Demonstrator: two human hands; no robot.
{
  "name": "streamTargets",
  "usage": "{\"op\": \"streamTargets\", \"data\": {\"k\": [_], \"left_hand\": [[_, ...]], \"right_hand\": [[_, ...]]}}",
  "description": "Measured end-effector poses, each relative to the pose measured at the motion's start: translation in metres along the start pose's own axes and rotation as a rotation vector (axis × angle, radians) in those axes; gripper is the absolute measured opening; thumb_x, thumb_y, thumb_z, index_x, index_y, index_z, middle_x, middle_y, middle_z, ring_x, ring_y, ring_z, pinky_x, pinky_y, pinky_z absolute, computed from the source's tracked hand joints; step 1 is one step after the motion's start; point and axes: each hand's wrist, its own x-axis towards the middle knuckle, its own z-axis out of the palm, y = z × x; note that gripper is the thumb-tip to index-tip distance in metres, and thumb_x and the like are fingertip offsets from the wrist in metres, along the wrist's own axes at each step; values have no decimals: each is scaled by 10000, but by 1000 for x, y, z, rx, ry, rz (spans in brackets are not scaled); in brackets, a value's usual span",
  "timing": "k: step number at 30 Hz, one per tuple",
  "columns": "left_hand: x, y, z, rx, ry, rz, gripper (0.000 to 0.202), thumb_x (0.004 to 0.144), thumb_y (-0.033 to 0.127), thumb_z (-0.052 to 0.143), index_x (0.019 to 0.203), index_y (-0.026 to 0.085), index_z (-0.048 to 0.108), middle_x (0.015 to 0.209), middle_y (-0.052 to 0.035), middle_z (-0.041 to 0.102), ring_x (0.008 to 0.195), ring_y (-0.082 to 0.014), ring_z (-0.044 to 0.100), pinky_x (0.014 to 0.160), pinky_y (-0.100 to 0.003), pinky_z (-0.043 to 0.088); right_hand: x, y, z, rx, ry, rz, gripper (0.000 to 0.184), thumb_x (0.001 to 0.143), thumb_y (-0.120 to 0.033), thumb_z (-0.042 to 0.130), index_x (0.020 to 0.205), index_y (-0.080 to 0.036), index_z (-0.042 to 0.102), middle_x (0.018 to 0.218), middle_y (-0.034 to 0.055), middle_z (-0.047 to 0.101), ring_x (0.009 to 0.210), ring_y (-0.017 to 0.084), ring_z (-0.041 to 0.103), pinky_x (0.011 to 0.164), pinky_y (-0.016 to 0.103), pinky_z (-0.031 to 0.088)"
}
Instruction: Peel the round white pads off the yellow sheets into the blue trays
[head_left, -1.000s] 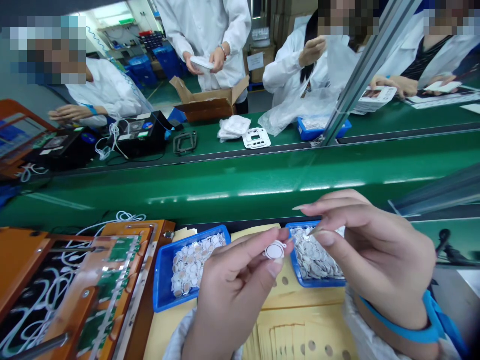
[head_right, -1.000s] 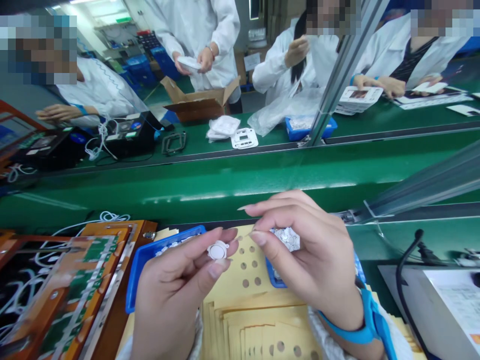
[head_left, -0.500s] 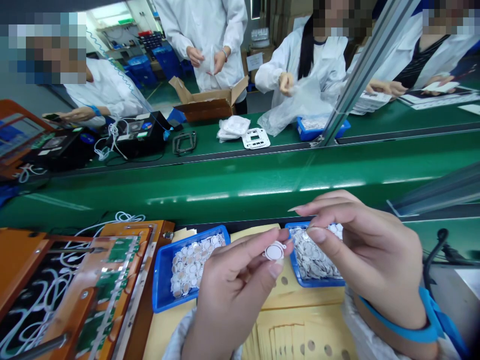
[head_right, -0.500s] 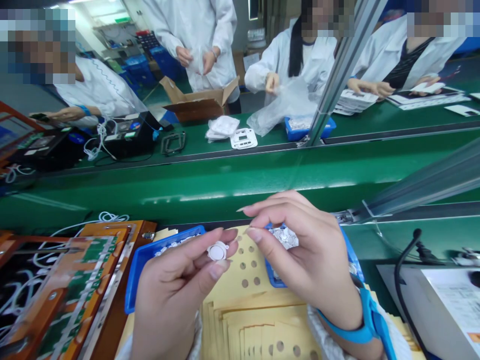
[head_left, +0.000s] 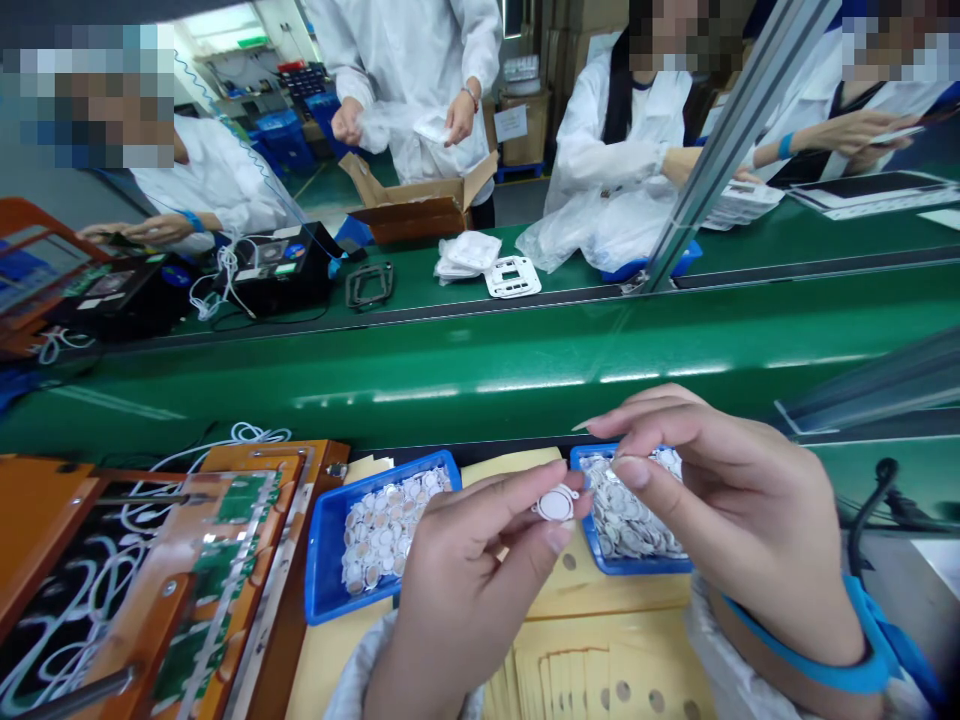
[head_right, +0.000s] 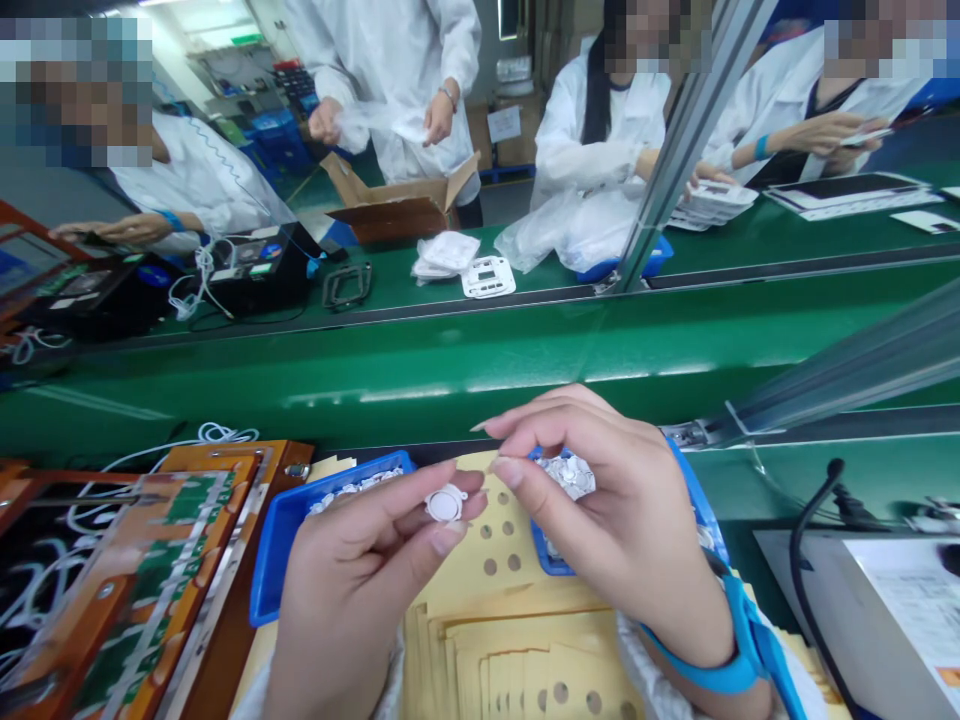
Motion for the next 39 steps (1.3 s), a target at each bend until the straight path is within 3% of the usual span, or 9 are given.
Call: {"op": "streamTargets", "data": {"k": [4,6,9,16,20,24,29,32,39], "left_hand": [[2,-6,-1,38,12,-18,361,935,94,763,1245,276,790,1049,-30,848,875,-204,837,681,-219,699],[4,-8,-1,76,24,-1,324,939,117,770,1221,275,794,1064,-23,847,885,-195,835,700,-218,698],[7,-10,-3,168,18,32,288,937,140,791,1189,280,794,1057,2,848,875,-162,827,784,-213,687],[7,-12,-1,227,64,57,270,900,140,827,1137,253,759,961,13,841,767,-135,805,701,-179,657],[7,-12,1,191,68,36,243,919,131,802,1110,253,715,905,25,824,769,-131,804,623,-138,621],[9,-11,-1,243,78,93,237,940,119,767,1124,262,722,971,16,820,805,-117,787,732,-162,641],[10,-14,0,246,68,99,312,945,85,723,1179,291,729,987,33,785,737,-70,741,640,-103,598],[10,-17,2,224,55,128,354,918,80,740,1199,294,727,994,37,775,758,-68,734,687,-107,611],[16,-14,-2,298,55,207,293,875,79,794,1126,226,765,911,36,756,691,-49,697,679,-104,589]], "right_hand": [[0,-4,-1,137,-108,157,116,972,-306,771,876,-248,745,1044,52,808,915,226,775,717,296,631],[1,-6,0,189,-148,213,148,979,-318,764,857,-236,746,1026,57,808,877,218,780,684,280,627],[2,-8,4,238,-183,245,179,983,-344,764,849,-226,744,932,50,805,841,214,775,684,278,625],[2,-8,8,203,-236,301,200,998,-357,743,847,-227,754,809,5,787,689,155,711,613,244,556],[1,-5,7,214,-243,312,172,995,-336,745,862,-227,754,842,12,796,737,171,732,657,262,575],[0,-3,6,200,-226,322,155,1001,-324,735,883,-227,758,860,23,795,769,191,738,675,281,584],[-1,-2,5,210,-227,376,156,1000,-343,742,892,-232,759,865,17,787,757,178,711,673,270,561],[-2,-1,5,223,-240,421,166,1001,-361,741,888,-240,760,867,14,778,774,183,718,688,274,566],[-2,0,2,226,-225,407,139,1002,-368,747,915,-261,766,908,5,793,848,199,753,759,292,583]]}}
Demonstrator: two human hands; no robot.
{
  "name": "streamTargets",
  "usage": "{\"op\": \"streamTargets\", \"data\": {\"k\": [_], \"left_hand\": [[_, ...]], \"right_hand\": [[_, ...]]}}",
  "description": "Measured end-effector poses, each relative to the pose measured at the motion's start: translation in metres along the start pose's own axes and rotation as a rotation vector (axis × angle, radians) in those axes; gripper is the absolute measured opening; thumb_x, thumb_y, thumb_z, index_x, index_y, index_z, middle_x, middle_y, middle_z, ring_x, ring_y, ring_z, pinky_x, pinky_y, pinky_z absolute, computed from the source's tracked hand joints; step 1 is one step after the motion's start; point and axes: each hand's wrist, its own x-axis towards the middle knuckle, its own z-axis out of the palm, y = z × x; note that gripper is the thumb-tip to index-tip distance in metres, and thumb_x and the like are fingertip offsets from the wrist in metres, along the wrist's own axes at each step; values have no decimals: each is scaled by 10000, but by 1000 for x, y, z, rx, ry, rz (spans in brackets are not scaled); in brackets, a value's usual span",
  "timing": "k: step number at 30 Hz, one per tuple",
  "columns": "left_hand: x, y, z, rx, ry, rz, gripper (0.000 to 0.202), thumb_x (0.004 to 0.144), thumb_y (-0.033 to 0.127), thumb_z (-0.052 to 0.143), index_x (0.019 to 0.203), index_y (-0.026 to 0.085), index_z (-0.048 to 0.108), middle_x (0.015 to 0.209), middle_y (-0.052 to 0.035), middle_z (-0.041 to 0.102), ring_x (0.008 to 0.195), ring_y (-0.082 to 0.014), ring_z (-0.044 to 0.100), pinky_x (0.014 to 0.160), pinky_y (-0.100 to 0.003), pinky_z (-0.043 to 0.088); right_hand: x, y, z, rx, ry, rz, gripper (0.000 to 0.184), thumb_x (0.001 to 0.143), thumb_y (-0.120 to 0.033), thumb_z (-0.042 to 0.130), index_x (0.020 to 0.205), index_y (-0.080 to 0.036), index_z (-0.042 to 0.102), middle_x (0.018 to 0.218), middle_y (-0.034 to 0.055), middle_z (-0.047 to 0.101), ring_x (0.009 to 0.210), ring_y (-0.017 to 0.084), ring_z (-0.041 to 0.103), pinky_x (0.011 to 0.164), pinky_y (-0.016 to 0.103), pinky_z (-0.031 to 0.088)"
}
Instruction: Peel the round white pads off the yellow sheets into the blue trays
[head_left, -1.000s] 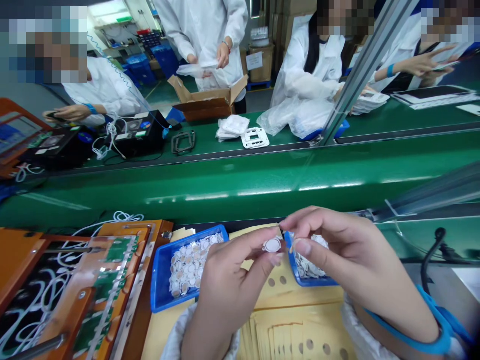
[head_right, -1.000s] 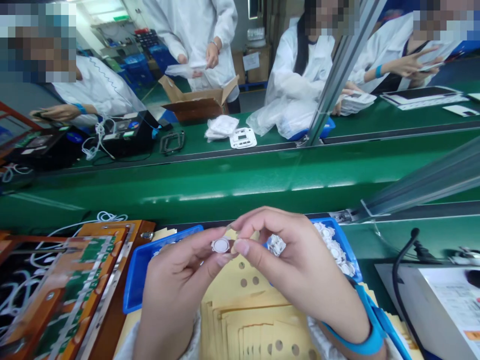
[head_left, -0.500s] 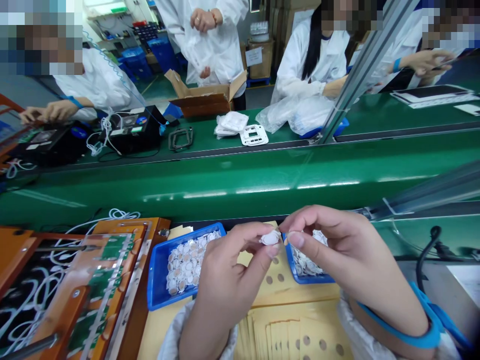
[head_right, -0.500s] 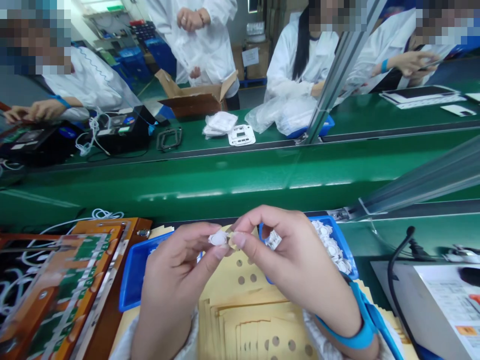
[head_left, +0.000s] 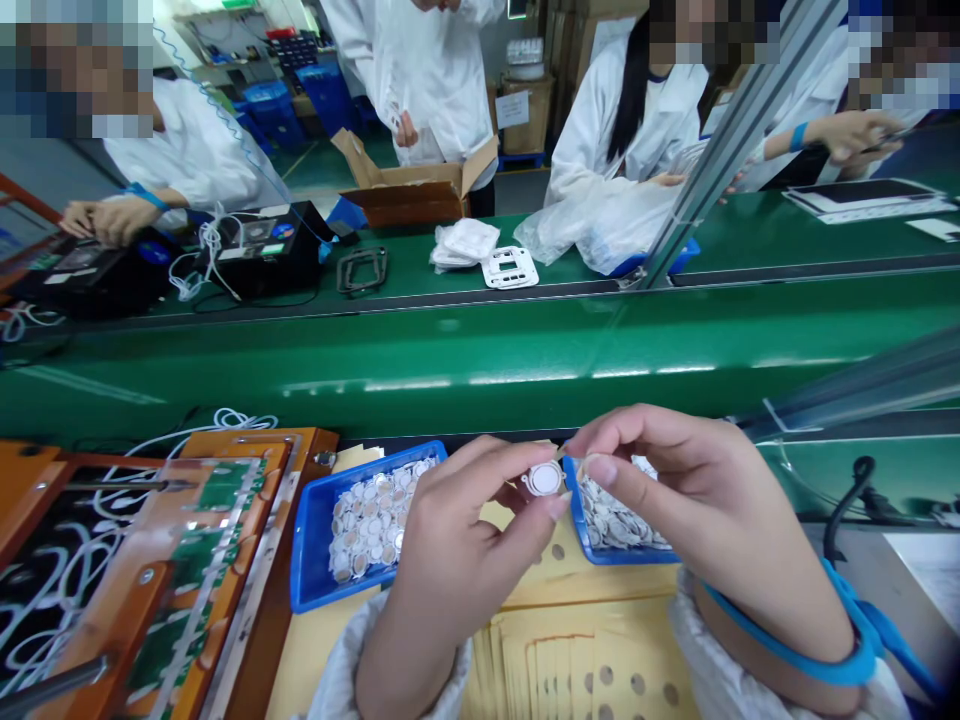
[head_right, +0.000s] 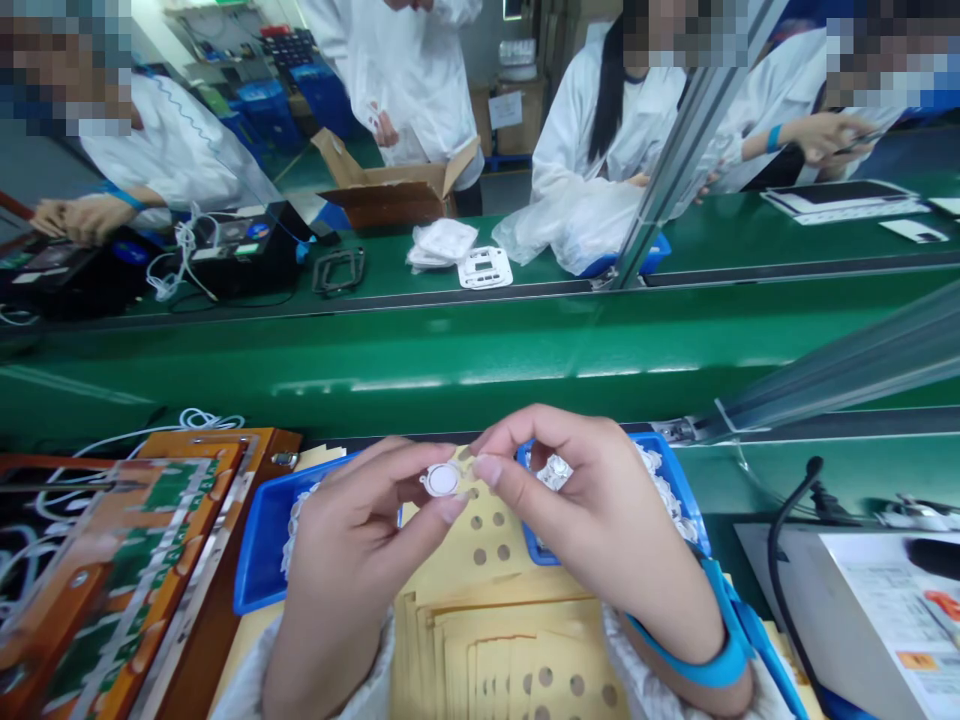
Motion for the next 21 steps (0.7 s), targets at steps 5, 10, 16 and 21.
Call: {"op": "streamTargets", "data": {"k": [5,10,16,21], "left_hand": [[-1,-3,1,-11,-20,24,366,912,82,775,1228,263,735,964,36,766,744,-52,704,721,-111,594],[-5,-2,3,-107,16,-69,300,922,82,765,1134,293,733,998,54,757,806,-48,729,694,-70,595],[-1,-5,5,-496,63,-221,329,923,44,754,1097,318,807,997,46,754,786,-80,807,660,-80,622],[2,-9,7,-715,38,-321,290,915,66,799,1065,313,823,904,38,827,829,-130,831,719,-108,645]], "right_hand": [[0,0,1,-15,-4,3,158,1008,-364,733,893,-260,759,872,0,788,778,177,723,697,277,562],[-2,0,-1,3,43,14,132,982,-371,764,905,-263,765,934,14,807,837,208,752,718,300,582],[-1,-1,-3,19,63,11,132,978,-371,772,895,-267,769,931,18,807,825,204,749,712,300,582],[0,0,-3,49,82,-2,143,975,-371,781,886,-260,766,936,25,805,832,197,747,729,292,581]]}}
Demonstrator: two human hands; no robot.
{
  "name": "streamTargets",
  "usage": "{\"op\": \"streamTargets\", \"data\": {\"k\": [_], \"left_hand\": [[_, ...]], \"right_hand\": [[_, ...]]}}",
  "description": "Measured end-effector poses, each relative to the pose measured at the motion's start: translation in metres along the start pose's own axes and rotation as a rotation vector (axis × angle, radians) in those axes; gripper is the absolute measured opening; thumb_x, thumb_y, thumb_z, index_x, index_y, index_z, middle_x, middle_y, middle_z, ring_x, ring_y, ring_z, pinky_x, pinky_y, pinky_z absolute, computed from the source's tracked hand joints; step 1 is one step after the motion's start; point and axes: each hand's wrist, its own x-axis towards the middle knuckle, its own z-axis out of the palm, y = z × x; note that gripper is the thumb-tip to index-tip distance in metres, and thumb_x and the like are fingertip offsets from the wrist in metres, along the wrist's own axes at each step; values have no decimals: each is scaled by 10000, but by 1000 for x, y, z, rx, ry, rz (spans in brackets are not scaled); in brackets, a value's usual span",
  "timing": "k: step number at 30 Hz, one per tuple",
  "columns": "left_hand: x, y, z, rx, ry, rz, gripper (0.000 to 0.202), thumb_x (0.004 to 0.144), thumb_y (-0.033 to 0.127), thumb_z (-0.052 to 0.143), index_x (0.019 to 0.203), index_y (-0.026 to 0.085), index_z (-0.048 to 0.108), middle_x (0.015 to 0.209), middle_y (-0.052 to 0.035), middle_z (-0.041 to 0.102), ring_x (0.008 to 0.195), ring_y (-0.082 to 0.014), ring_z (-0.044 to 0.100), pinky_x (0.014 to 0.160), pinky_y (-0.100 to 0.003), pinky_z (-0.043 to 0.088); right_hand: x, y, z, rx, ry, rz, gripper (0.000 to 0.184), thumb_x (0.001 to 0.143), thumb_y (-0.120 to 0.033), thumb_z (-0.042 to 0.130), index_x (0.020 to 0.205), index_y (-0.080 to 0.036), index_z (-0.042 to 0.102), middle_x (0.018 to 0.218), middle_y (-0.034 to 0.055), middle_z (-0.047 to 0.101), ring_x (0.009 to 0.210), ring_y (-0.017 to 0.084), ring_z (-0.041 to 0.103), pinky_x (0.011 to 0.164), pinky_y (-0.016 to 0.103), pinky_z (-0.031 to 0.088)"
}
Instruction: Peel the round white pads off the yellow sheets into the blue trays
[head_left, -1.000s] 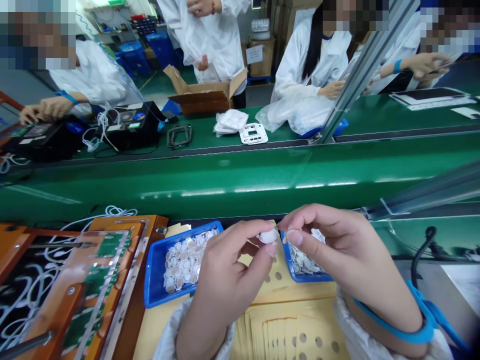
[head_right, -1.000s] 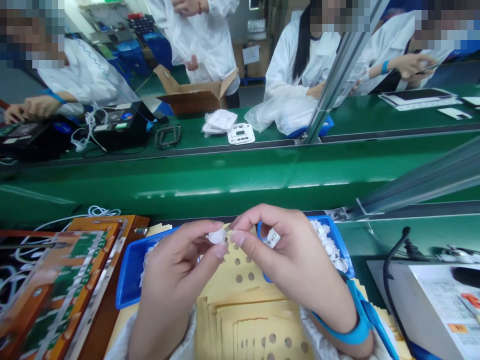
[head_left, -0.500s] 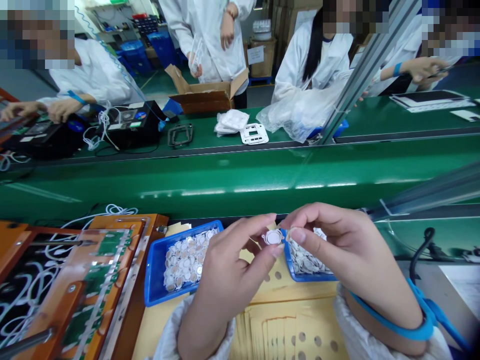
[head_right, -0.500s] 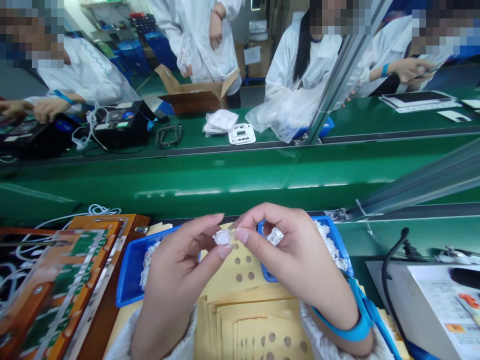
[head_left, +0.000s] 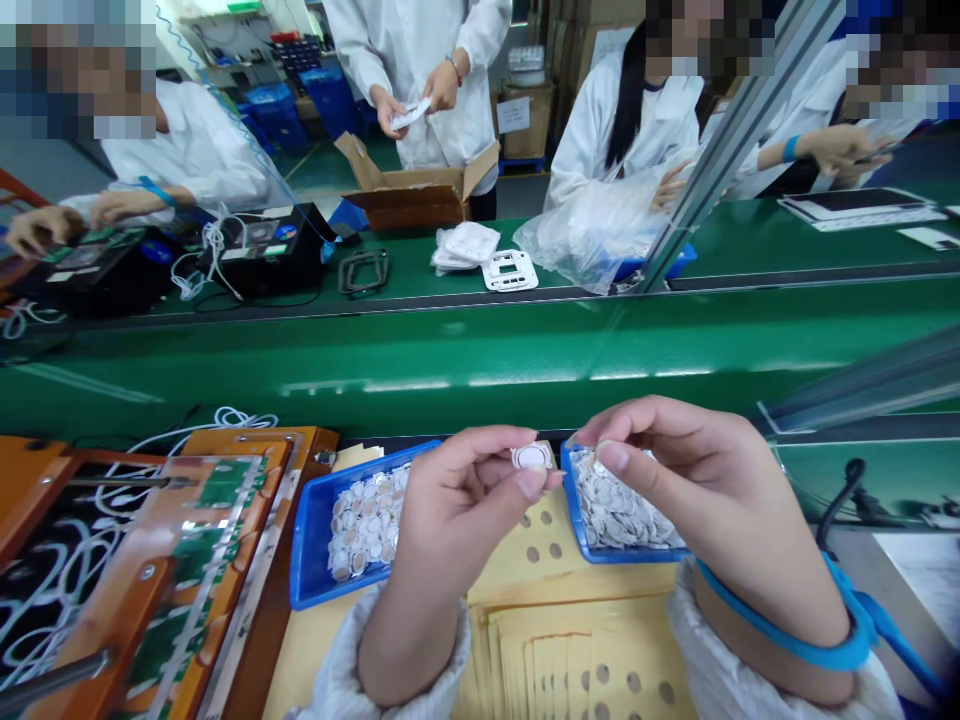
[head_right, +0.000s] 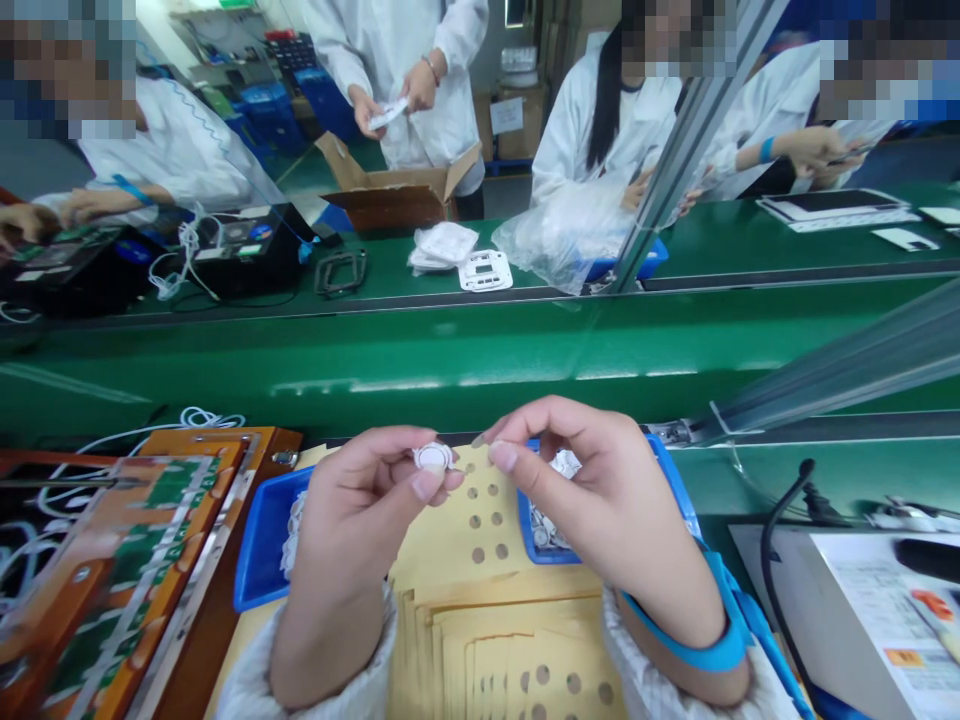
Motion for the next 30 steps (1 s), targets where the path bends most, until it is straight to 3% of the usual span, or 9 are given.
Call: {"op": "streamTargets", "data": {"k": [7,13,20,25,30], "left_hand": [[-2,1,1,61,-15,-40,178,945,131,788,1051,265,835,827,-2,833,756,-128,820,672,-116,634],[-3,0,0,152,14,-38,283,804,168,912,1068,245,845,843,-21,824,710,-132,780,653,-158,636],[-3,0,3,377,2,161,258,808,79,843,1016,230,823,846,-9,813,694,-120,759,637,-155,632],[-3,-1,3,426,16,196,278,815,74,837,1039,234,792,805,17,794,664,-110,745,619,-150,616],[0,2,3,621,-1,278,232,826,89,842,1005,231,800,817,15,785,656,-106,715,624,-172,590]], "right_hand": [[0,1,0,-16,-7,2,162,979,-379,772,877,-252,766,939,41,811,842,216,758,731,312,594],[0,0,3,-40,-44,-9,161,987,-373,761,896,-241,764,949,52,810,831,218,750,715,317,593],[-2,-4,6,-59,-65,1,189,978,-385,768,870,-230,750,917,45,801,804,212,731,703,311,581],[-3,-3,8,-76,-89,25,192,1004,-374,731,879,-230,750,870,33,770,808,209,726,712,300,578],[-2,-2,9,-111,-88,34,201,999,-384,738,875,-228,749,846,20,759,769,190,703,668,276,550]]}}
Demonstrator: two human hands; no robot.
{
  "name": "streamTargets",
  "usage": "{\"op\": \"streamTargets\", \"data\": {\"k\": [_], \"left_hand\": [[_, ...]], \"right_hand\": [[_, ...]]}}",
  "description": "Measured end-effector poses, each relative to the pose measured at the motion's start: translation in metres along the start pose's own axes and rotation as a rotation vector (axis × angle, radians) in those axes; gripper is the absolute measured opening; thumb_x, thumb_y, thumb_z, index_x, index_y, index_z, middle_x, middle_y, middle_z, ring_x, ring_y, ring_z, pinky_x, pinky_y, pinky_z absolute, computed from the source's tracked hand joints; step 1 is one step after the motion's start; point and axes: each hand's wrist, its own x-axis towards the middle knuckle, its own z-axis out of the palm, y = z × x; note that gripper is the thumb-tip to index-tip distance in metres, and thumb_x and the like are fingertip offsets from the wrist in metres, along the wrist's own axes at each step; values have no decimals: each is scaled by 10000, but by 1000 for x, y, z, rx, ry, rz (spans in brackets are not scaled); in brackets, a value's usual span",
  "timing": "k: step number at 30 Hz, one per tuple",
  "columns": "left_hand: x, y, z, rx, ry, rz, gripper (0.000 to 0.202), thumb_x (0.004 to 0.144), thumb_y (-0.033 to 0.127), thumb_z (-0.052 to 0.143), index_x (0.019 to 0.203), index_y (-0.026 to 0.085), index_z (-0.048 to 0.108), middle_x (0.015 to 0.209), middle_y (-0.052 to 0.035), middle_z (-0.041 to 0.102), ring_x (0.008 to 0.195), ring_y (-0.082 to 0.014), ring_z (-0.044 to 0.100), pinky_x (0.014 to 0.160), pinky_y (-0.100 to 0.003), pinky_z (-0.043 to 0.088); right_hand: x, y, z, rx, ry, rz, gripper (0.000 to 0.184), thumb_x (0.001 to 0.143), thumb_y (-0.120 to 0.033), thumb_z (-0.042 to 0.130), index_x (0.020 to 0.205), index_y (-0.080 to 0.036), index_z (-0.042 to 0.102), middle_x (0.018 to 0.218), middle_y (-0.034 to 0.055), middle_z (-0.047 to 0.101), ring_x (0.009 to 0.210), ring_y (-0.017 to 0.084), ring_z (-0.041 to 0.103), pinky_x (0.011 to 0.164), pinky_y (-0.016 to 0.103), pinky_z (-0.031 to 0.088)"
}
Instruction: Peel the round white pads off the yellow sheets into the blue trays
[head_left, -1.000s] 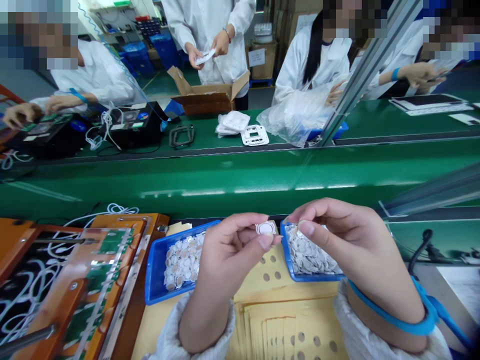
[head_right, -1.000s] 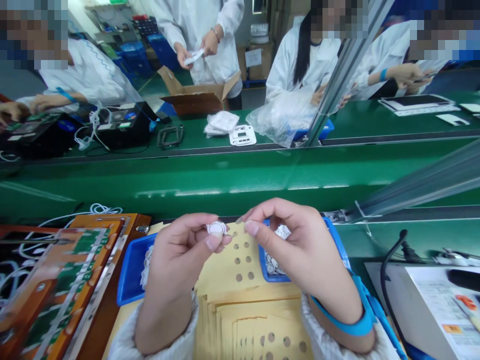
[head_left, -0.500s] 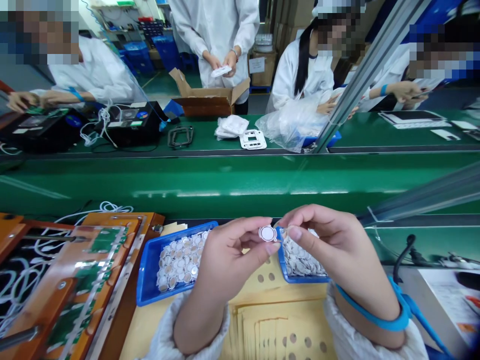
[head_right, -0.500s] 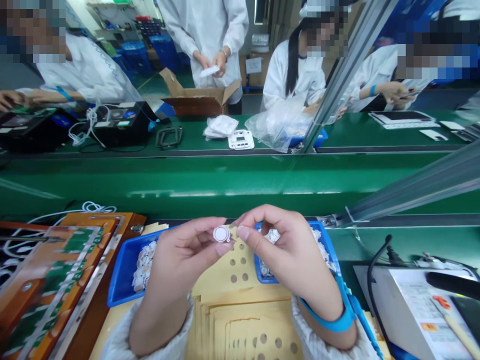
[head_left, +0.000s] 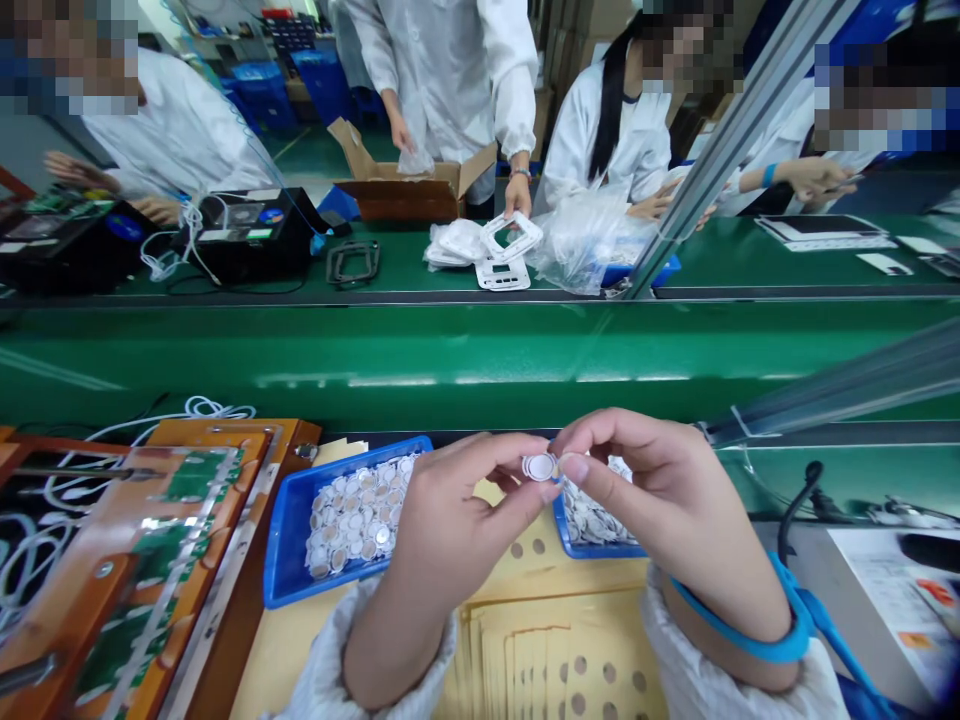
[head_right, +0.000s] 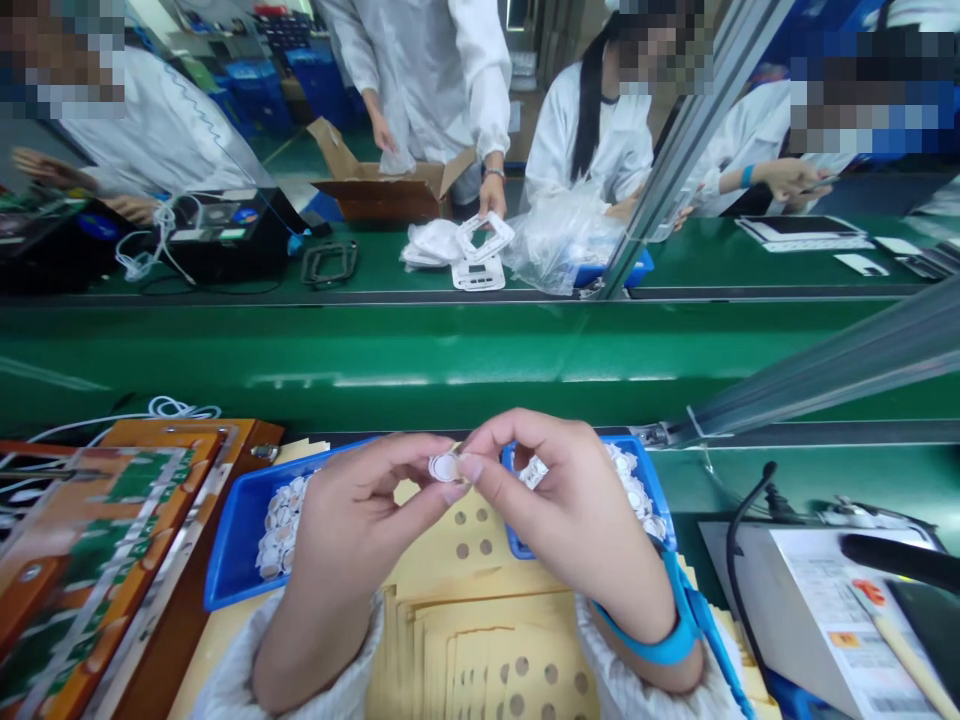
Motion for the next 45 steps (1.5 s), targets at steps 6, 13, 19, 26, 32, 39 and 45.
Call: {"op": "streamTargets", "data": {"k": [6,13,19,26,32,39,45], "left_hand": [[3,3,-1,147,7,127,198,855,93,821,1002,222,795,801,19,738,634,-98,666,605,-185,562],[2,3,0,204,-7,161,167,881,103,804,1012,201,774,789,14,717,660,-107,669,596,-188,539],[2,1,-1,215,-20,162,139,907,126,783,1015,213,770,802,4,725,674,-123,669,600,-207,547],[3,2,-1,221,-30,176,167,892,88,783,1009,205,761,799,12,717,686,-117,666,617,-201,540],[2,2,-1,229,-29,162,157,899,101,773,1006,215,764,798,10,720,678,-125,666,621,-216,555],[3,2,-1,223,-38,166,172,893,83,778,1016,203,764,803,14,712,689,-115,661,622,-195,540],[2,3,0,230,-42,164,162,902,87,773,1010,207,759,803,20,709,690,-114,655,631,-199,531]], "right_hand": [[3,-1,2,-119,8,-64,170,1004,-342,728,878,-232,758,799,-6,758,720,166,675,671,276,512],[3,-1,2,-173,9,-86,154,999,-332,734,876,-242,756,813,-11,765,731,169,672,686,281,507],[3,-2,3,-173,-1,-80,152,1008,-320,720,879,-245,751,813,-20,755,737,163,676,697,277,505],[4,0,3,-184,-6,-81,128,997,-281,725,876,-251,749,832,-33,764,750,154,681,711,276,501],[5,0,3,-206,-3,-77,153,1005,-300,705,873,-244,756,839,-8,778,749,175,694,707,296,514],[4,1,3,-198,-6,-82,154,1005,-318,713,875,-244,750,845,-9,778,761,178,709,711,299,519],[5,1,3,-184,-11,-75,124,993,-291,741,878,-247,749,847,-30,771,772,162,706,731,288,506]]}}
